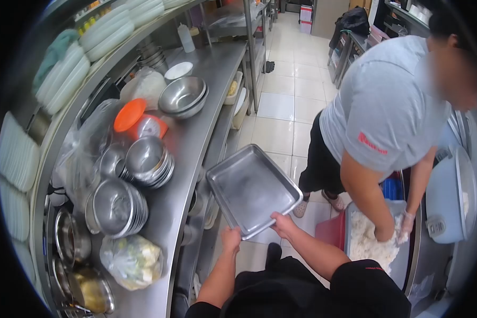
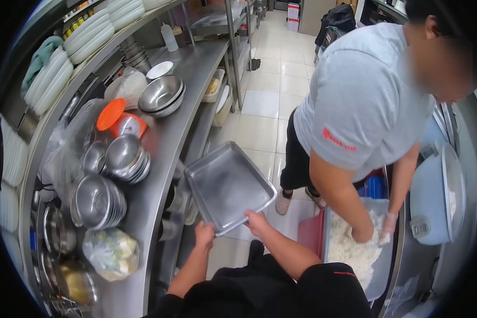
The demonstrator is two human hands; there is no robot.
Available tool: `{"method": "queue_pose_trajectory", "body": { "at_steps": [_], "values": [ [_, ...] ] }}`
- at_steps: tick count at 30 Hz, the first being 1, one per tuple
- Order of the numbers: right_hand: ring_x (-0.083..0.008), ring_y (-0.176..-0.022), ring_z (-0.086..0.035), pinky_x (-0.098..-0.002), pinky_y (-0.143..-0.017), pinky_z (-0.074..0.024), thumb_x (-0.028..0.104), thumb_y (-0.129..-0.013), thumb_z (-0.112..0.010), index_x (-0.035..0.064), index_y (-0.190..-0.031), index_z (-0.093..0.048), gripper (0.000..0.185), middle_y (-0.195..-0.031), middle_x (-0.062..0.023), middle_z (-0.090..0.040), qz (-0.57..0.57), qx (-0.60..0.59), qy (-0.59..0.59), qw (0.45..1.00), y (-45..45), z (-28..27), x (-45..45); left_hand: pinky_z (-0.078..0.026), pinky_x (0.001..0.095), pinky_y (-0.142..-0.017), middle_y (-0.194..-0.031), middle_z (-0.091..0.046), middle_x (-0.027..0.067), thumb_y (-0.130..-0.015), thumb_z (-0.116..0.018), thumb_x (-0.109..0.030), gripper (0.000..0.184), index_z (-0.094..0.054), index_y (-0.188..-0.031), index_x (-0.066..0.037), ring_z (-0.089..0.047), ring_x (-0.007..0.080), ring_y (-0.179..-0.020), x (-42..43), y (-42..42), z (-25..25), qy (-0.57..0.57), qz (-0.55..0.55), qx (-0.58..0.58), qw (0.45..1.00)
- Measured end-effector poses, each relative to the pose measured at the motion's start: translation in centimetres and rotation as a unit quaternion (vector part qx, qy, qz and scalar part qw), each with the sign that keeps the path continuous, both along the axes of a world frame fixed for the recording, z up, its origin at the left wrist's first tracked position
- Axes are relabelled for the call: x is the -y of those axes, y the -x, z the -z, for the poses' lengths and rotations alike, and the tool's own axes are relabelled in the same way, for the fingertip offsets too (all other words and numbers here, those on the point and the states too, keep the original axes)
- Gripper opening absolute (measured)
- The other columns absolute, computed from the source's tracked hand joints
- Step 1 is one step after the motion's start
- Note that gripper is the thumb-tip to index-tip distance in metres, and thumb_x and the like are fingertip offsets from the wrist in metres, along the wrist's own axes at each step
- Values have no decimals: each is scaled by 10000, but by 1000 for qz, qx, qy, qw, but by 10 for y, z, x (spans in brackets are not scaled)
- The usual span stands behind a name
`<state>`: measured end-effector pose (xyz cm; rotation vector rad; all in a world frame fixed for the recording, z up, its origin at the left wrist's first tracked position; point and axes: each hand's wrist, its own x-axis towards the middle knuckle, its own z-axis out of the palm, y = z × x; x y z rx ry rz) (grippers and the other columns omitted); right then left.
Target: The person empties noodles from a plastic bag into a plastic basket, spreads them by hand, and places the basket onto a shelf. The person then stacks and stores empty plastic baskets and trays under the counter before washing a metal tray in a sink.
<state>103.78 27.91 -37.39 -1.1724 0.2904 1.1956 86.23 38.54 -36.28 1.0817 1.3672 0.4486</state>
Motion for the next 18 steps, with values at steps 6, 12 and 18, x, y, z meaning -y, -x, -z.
{"method": "queue_pose_trajectory", "body": {
  "at_steps": [6,12,18],
  "values": [
    [-305,-1100,-567,-450,-930,-495,66,-841,-558,-1,-1273,-449,451,-1204,-147,-540,-88,46,-13,995,-97,-9,-146,-475,317,-689,-902,-644,96,-802,-533,24,178,-587,-972,21,-600,179,-759,-112,-86,22,-31,-114,129,985],
    [-236,-1169,-520,-382,-951,-448,230,-887,-639,61,-1345,-436,529,-1269,-81,-538,-115,46,23,992,-162,-11,-265,-451,356,-923,-1268,-523,207,-840,-508,-65,474,-469,-1286,92,-550,260,-1111,-228,-155,103,-39,-184,130,974],
    [-207,-1137,-553,-346,-931,-441,367,-919,-619,77,-1389,-408,590,-1284,-63,-534,-228,-27,44,972,-182,37,-225,-533,383,-730,-1303,-509,154,-912,-534,-190,438,-478,-1317,-32,-589,274,-1050,-315,-240,126,47,-286,110,951]
  ]
}}
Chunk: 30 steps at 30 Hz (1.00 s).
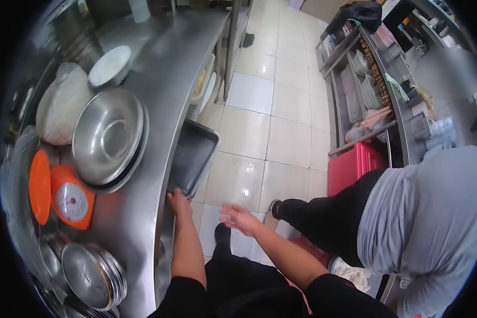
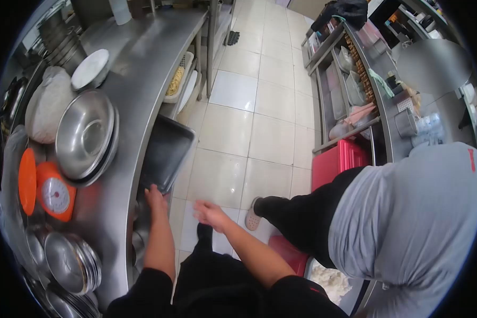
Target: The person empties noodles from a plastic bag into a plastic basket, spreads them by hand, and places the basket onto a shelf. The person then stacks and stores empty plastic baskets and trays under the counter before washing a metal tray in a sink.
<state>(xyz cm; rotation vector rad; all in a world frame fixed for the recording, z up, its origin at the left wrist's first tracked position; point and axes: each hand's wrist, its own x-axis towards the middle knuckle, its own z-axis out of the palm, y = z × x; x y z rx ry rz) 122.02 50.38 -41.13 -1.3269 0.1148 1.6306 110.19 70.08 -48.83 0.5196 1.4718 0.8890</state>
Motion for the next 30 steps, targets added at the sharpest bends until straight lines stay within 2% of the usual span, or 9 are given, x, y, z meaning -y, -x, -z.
{"method": "queue_pose_trajectory", "body": {
  "at_steps": [4,5,7,19,25,26,27,29,30],
  "values": [
    [-213,-1093,-587,-342,-920,-451,370,-929,-607,68,-1382,-413,579,-1250,-78,-555,30,-31,77,996,1,24,85,-539,509,-818,-1363,-433,179,-948,-544,-243,596,-279,-1430,-14,-559,343,-1095,-58,-13,28,-10,57,-55,997],
    [-214,-1093,-587,-343,-918,-454,366,-929,-607,68,-1380,-414,574,-1235,-78,-563,51,-37,104,993,3,31,106,-492,504,-921,-1388,-423,171,-956,-533,-279,593,-293,-1434,-24,-531,352,-1138,-80,-7,53,14,26,61,998],
    [-216,-1088,-588,-340,-909,-458,359,-930,-605,63,-1367,-430,557,-1217,-78,-571,67,-38,143,987,0,32,142,-425,472,-1015,-1369,-455,156,-976,-481,-333,558,-341,-1425,-34,-502,322,-1183,-102,-18,49,15,1,24,1000],
    [-217,-1068,-590,-350,-891,-457,341,-909,-615,32,-1351,-462,560,-1197,-78,-588,-19,57,301,952,24,23,256,-373,381,-1051,-1375,-476,156,-954,-513,-326,563,-401,-1387,16,-481,300,-1234,-152,0,33,-10,-1,-14,1000],
    [-229,-1059,-595,-363,-909,-456,312,-930,-596,10,-1349,-457,535,-1199,-96,-596,5,90,196,976,47,-12,233,-347,336,-1069,-1378,-486,157,-943,-529,-323,568,-431,-1369,41,-470,289,-1259,-69,51,40,-160,134,-89,974],
    [-222,-1036,-615,-321,-860,-482,334,-911,-623,-2,-1332,-478,558,-1203,-123,-595,16,102,171,980,48,-28,223,-377,325,-1044,-1321,-544,151,-931,-552,-261,526,-461,-1338,59,-504,265,-1225,-34,44,23,-118,13,109,987],
    [-222,-1013,-618,-329,-853,-485,339,-921,-608,8,-1319,-484,532,-1174,-115,-604,49,107,134,984,45,-31,221,-408,321,-990,-1269,-564,112,-896,-564,-203,484,-494,-1315,30,-522,224,-1172,23,38,-80,-27,108,-73,991],
    [-221,-967,-623,-344,-839,-491,348,-942,-576,29,-1294,-496,482,-1117,-99,-622,100,97,61,988,41,-25,226,-470,327,-808,-1035,-617,73,-832,-576,-87,332,-578,-1158,-24,-579,181,-897,87,68,-85,-143,29,1,989],
    [-227,-946,-625,-344,-822,-497,385,-949,-558,36,-1289,-496,491,-1103,-100,-622,109,81,-52,989,21,-12,240,-457,363,-847,-1023,-634,126,-854,-589,-167,310,-607,-1087,37,-577,224,-939,121,89,-93,-145,117,16,982]
  ]
}}
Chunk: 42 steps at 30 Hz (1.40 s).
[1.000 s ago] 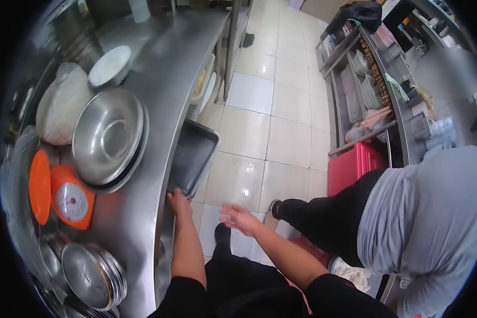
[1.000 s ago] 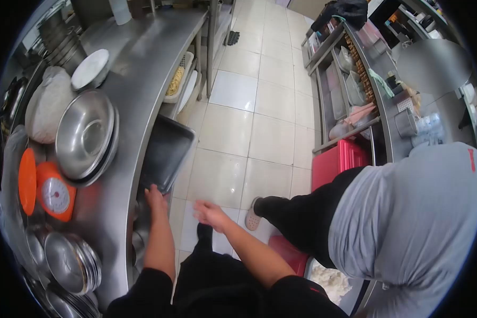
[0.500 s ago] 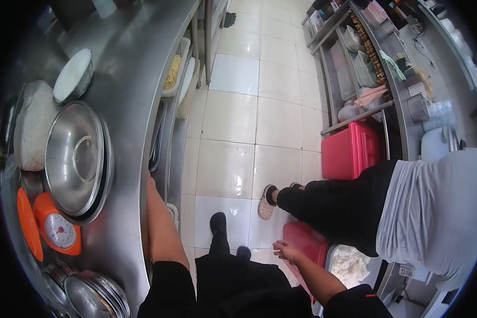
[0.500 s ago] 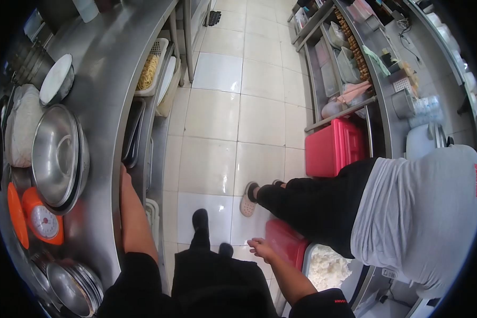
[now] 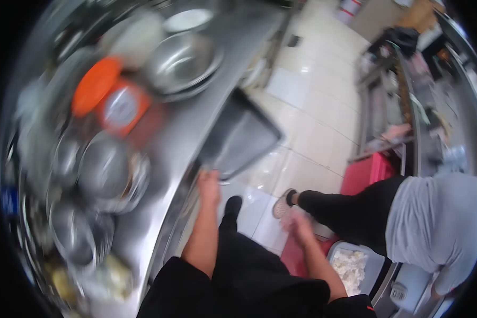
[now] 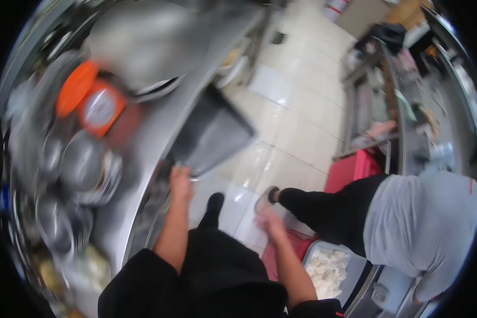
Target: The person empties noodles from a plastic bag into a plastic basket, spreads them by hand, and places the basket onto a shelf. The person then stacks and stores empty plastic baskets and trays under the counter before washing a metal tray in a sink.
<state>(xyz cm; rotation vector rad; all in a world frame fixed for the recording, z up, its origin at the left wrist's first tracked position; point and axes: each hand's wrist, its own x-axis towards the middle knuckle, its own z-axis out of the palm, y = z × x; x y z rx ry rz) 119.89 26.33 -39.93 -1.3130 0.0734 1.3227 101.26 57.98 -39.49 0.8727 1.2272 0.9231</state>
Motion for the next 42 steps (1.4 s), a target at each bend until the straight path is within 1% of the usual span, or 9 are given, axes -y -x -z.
{"method": "queue_pose_trajectory", "body": {
  "at_steps": [3,5,13,17,22,23,27,37,42],
  "values": [
    [-238,-974,-599,-367,-844,-483,576,-932,-469,78,-1154,-554,552,-1082,-97,-594,103,34,12,994,17,-79,-18,-379,294,-569,-729,-520,-14,-799,-585,-67,31,-568,-818,-50,-452,97,-655,101,60,-45,56,13,33,998],
    [-255,-1077,-569,-396,-892,-466,628,-909,-460,74,-1207,-532,633,-1205,-127,-564,42,-45,-53,997,14,-83,9,-467,302,-710,-863,-617,53,-824,-576,-45,157,-591,-975,-7,-574,149,-792,151,112,-46,100,84,105,986],
    [-213,-922,-614,-355,-810,-521,121,-765,-591,79,-1248,-509,491,-1048,-64,-601,-180,26,-39,983,147,-106,126,-485,270,-699,-852,-622,48,-871,-613,-134,105,-631,-924,-45,-591,125,-781,303,287,-64,187,136,64,971],
    [-229,-971,-590,-372,-831,-518,47,-751,-561,72,-1317,-465,575,-1091,-71,-574,-194,13,-6,981,223,-80,184,-465,361,-799,-960,-637,154,-861,-642,-395,397,-612,-980,-18,-610,268,-906,340,393,-33,57,108,-306,944],
    [-249,-1024,-584,-409,-899,-509,0,-734,-529,82,-1298,-476,573,-1123,-82,-577,-130,-30,27,991,331,-89,244,-164,613,-1115,-1574,-98,225,-940,-417,-334,655,-214,-1503,-68,-17,387,-1466,380,597,67,181,157,-668,704],
    [-248,-1022,-586,-407,-895,-509,-2,-735,-529,83,-1289,-482,562,-1121,-81,-578,-127,-29,37,991,343,-84,260,-183,600,-1115,-1564,-184,188,-954,-366,-306,564,-265,-1498,-194,-177,393,-1441,390,630,87,191,118,-677,701],
    [-189,-964,-589,-354,-841,-494,12,-771,-524,103,-1315,-481,554,-1080,-42,-602,-161,41,57,984,376,-70,324,-313,585,-1055,-1430,-426,159,-974,-329,-270,425,-425,-1384,-326,-505,384,-1230,419,715,118,127,166,-675,708],
    [-251,-1022,-597,-405,-918,-504,-36,-790,-456,77,-1356,-447,577,-1142,-89,-589,-212,117,52,969,446,-94,361,-402,485,-1012,-1280,-565,184,-913,-533,-392,525,-485,-1315,-57,-509,377,-1217,414,730,31,-29,155,-609,777],
    [-284,-1115,-550,-448,-962,-466,-62,-809,-487,101,-1390,-413,607,-1216,-100,-559,-268,72,107,955,496,-121,355,-377,373,-1057,-1314,-556,199,-922,-469,-591,657,-600,-1249,-37,-513,282,-1237,523,699,-16,58,289,-172,940]
  ]
}}
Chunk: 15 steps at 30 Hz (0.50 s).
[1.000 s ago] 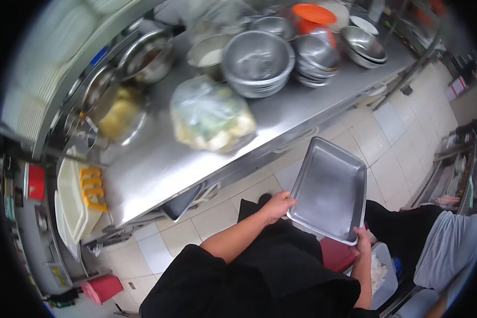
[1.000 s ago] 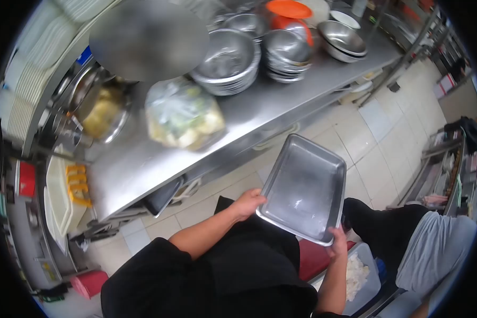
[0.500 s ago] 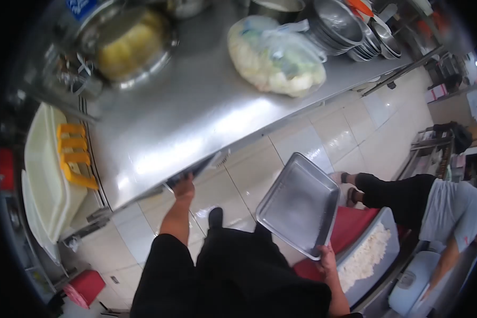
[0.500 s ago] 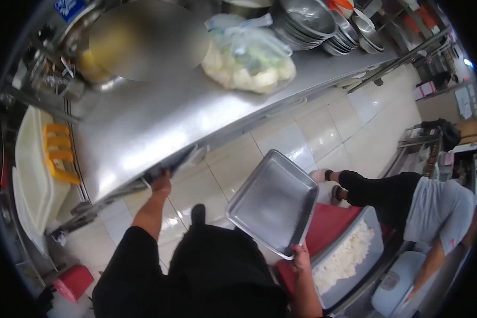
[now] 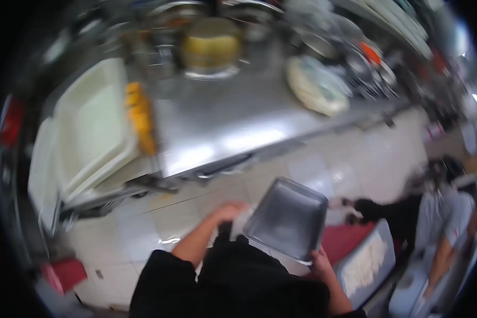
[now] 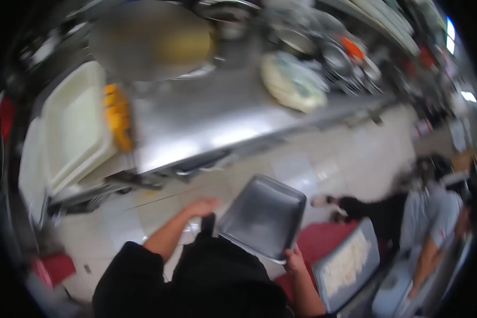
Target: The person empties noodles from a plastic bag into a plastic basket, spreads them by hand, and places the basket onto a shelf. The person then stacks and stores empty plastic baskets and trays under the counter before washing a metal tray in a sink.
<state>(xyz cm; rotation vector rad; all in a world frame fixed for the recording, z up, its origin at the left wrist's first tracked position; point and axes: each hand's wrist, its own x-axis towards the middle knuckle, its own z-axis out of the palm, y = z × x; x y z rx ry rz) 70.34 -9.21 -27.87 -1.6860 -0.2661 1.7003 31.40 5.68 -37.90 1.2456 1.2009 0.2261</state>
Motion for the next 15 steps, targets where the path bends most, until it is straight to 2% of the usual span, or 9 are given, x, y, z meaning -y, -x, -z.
{"method": "queue_pose_trajectory", "body": {
  "at_steps": [1,2,3,5,8,9,10,12,15],
  "values": [
    [-319,-1142,-542,-507,-966,-464,-71,-792,-490,111,-1389,-406,630,-1238,-117,-548,-22,-9,6,1000,12,-5,-4,-387,389,-1040,-1304,-564,197,-944,-438,-581,650,-613,-1223,-20,-527,292,-1218,30,-2,14,-50,3,-2,999],
    [-333,-1141,-545,-517,-939,-483,-70,-767,-492,116,-1383,-407,649,-1251,-123,-540,-83,-15,-18,996,16,5,-6,-390,398,-1034,-1284,-578,196,-947,-434,-578,643,-624,-1208,-21,-540,312,-1196,59,-1,27,-15,-10,-12,1000],
    [-343,-1132,-547,-539,-922,-489,-67,-756,-489,117,-1365,-415,640,-1245,-126,-538,-122,-15,-13,992,20,11,-11,-383,401,-1035,-1261,-591,198,-940,-456,-569,622,-640,-1178,-25,-552,322,-1174,88,6,14,-4,-59,-54,997],
    [-362,-1113,-552,-582,-890,-501,-59,-735,-483,119,-1330,-432,624,-1234,-133,-534,-183,-14,23,983,45,20,-20,-473,441,-919,-1171,-627,189,-912,-495,-580,634,-635,-1154,-11,-613,318,-1041,150,40,28,34,-106,-100,989],
    [-371,-1089,-563,-613,-860,-512,-54,-732,-475,99,-1297,-437,587,-1214,-144,-533,-264,-75,60,960,88,31,-16,-538,469,-742,-1071,-641,171,-886,-521,-599,659,-617,-1155,-5,-642,293,-890,242,118,-13,181,-267,-131,937],
    [-367,-1086,-567,-608,-861,-515,-53,-737,-474,93,-1294,-435,578,-1211,-147,-533,-291,-97,66,949,107,31,-16,-553,466,-629,-1014,-635,157,-881,-537,-591,669,-588,-1197,-4,-639,277,-797,271,152,-8,173,-300,-146,927],
    [-363,-1083,-570,-603,-861,-517,-52,-742,-473,87,-1292,-434,568,-1208,-149,-533,-315,-113,72,939,123,30,-14,-562,461,-659,-1052,-636,161,-886,-552,-566,651,-582,-1205,1,-648,286,-817,295,182,-16,195,-382,-163,889],
    [-353,-1074,-576,-586,-853,-524,-46,-756,-481,83,-1284,-437,545,-1203,-148,-535,-353,-143,82,921,164,38,-10,-575,408,-624,-1062,-640,171,-916,-555,-483,590,-551,-1240,10,-670,287,-851,322,242,-49,186,-496,-186,827],
    [-339,-1070,-577,-564,-849,-528,-38,-776,-493,75,-1277,-443,516,-1200,-136,-537,-425,-140,87,890,243,29,12,-516,357,-504,-837,-641,125,-897,-616,-355,484,-556,-1209,10,-639,222,-688,362,320,-83,111,-659,-158,727]
  ]
}}
